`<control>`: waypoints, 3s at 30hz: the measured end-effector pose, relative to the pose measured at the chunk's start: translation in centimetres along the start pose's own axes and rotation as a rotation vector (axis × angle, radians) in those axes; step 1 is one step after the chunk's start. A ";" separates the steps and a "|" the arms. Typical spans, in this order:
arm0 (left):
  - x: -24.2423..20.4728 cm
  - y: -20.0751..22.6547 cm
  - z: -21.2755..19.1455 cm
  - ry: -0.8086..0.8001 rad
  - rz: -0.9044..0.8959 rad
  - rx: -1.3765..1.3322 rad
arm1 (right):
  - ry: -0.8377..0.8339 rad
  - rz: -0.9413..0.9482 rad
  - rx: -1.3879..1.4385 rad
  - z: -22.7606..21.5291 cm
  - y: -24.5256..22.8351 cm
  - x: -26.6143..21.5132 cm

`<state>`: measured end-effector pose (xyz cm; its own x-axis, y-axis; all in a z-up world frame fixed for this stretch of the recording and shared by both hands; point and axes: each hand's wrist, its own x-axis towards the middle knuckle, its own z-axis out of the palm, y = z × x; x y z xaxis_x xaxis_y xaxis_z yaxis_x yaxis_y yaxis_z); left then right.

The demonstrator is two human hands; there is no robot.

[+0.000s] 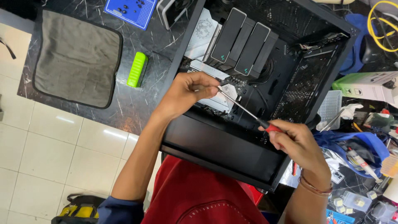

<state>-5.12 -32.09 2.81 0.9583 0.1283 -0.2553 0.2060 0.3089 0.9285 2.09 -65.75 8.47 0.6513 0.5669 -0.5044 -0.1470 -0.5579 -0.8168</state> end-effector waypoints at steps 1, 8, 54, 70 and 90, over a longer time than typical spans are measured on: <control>-0.1 -0.1 -0.1 0.002 -0.005 -0.001 | -0.003 0.004 0.001 -0.1 -1.3 -0.3; 0.6 -0.9 -0.6 -0.169 -0.057 0.526 | 0.008 0.210 -0.459 -0.8 -5.7 -0.4; 5.9 -9.1 0.7 -0.466 -0.583 0.943 | 0.072 -0.140 -0.558 -0.1 -2.4 2.3; 6.3 -10.0 0.8 -0.456 -0.357 0.762 | 0.146 -0.014 -0.510 -0.2 -2.8 2.1; 6.3 -9.1 1.7 -0.433 -0.374 0.664 | 0.092 0.063 -0.422 -1.8 -2.8 2.6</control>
<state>-0.62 -35.69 -6.75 0.7681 -0.2823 -0.5748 0.4652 -0.3710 0.8037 5.56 -63.83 9.93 0.7170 0.4783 -0.5072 0.1161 -0.7993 -0.5896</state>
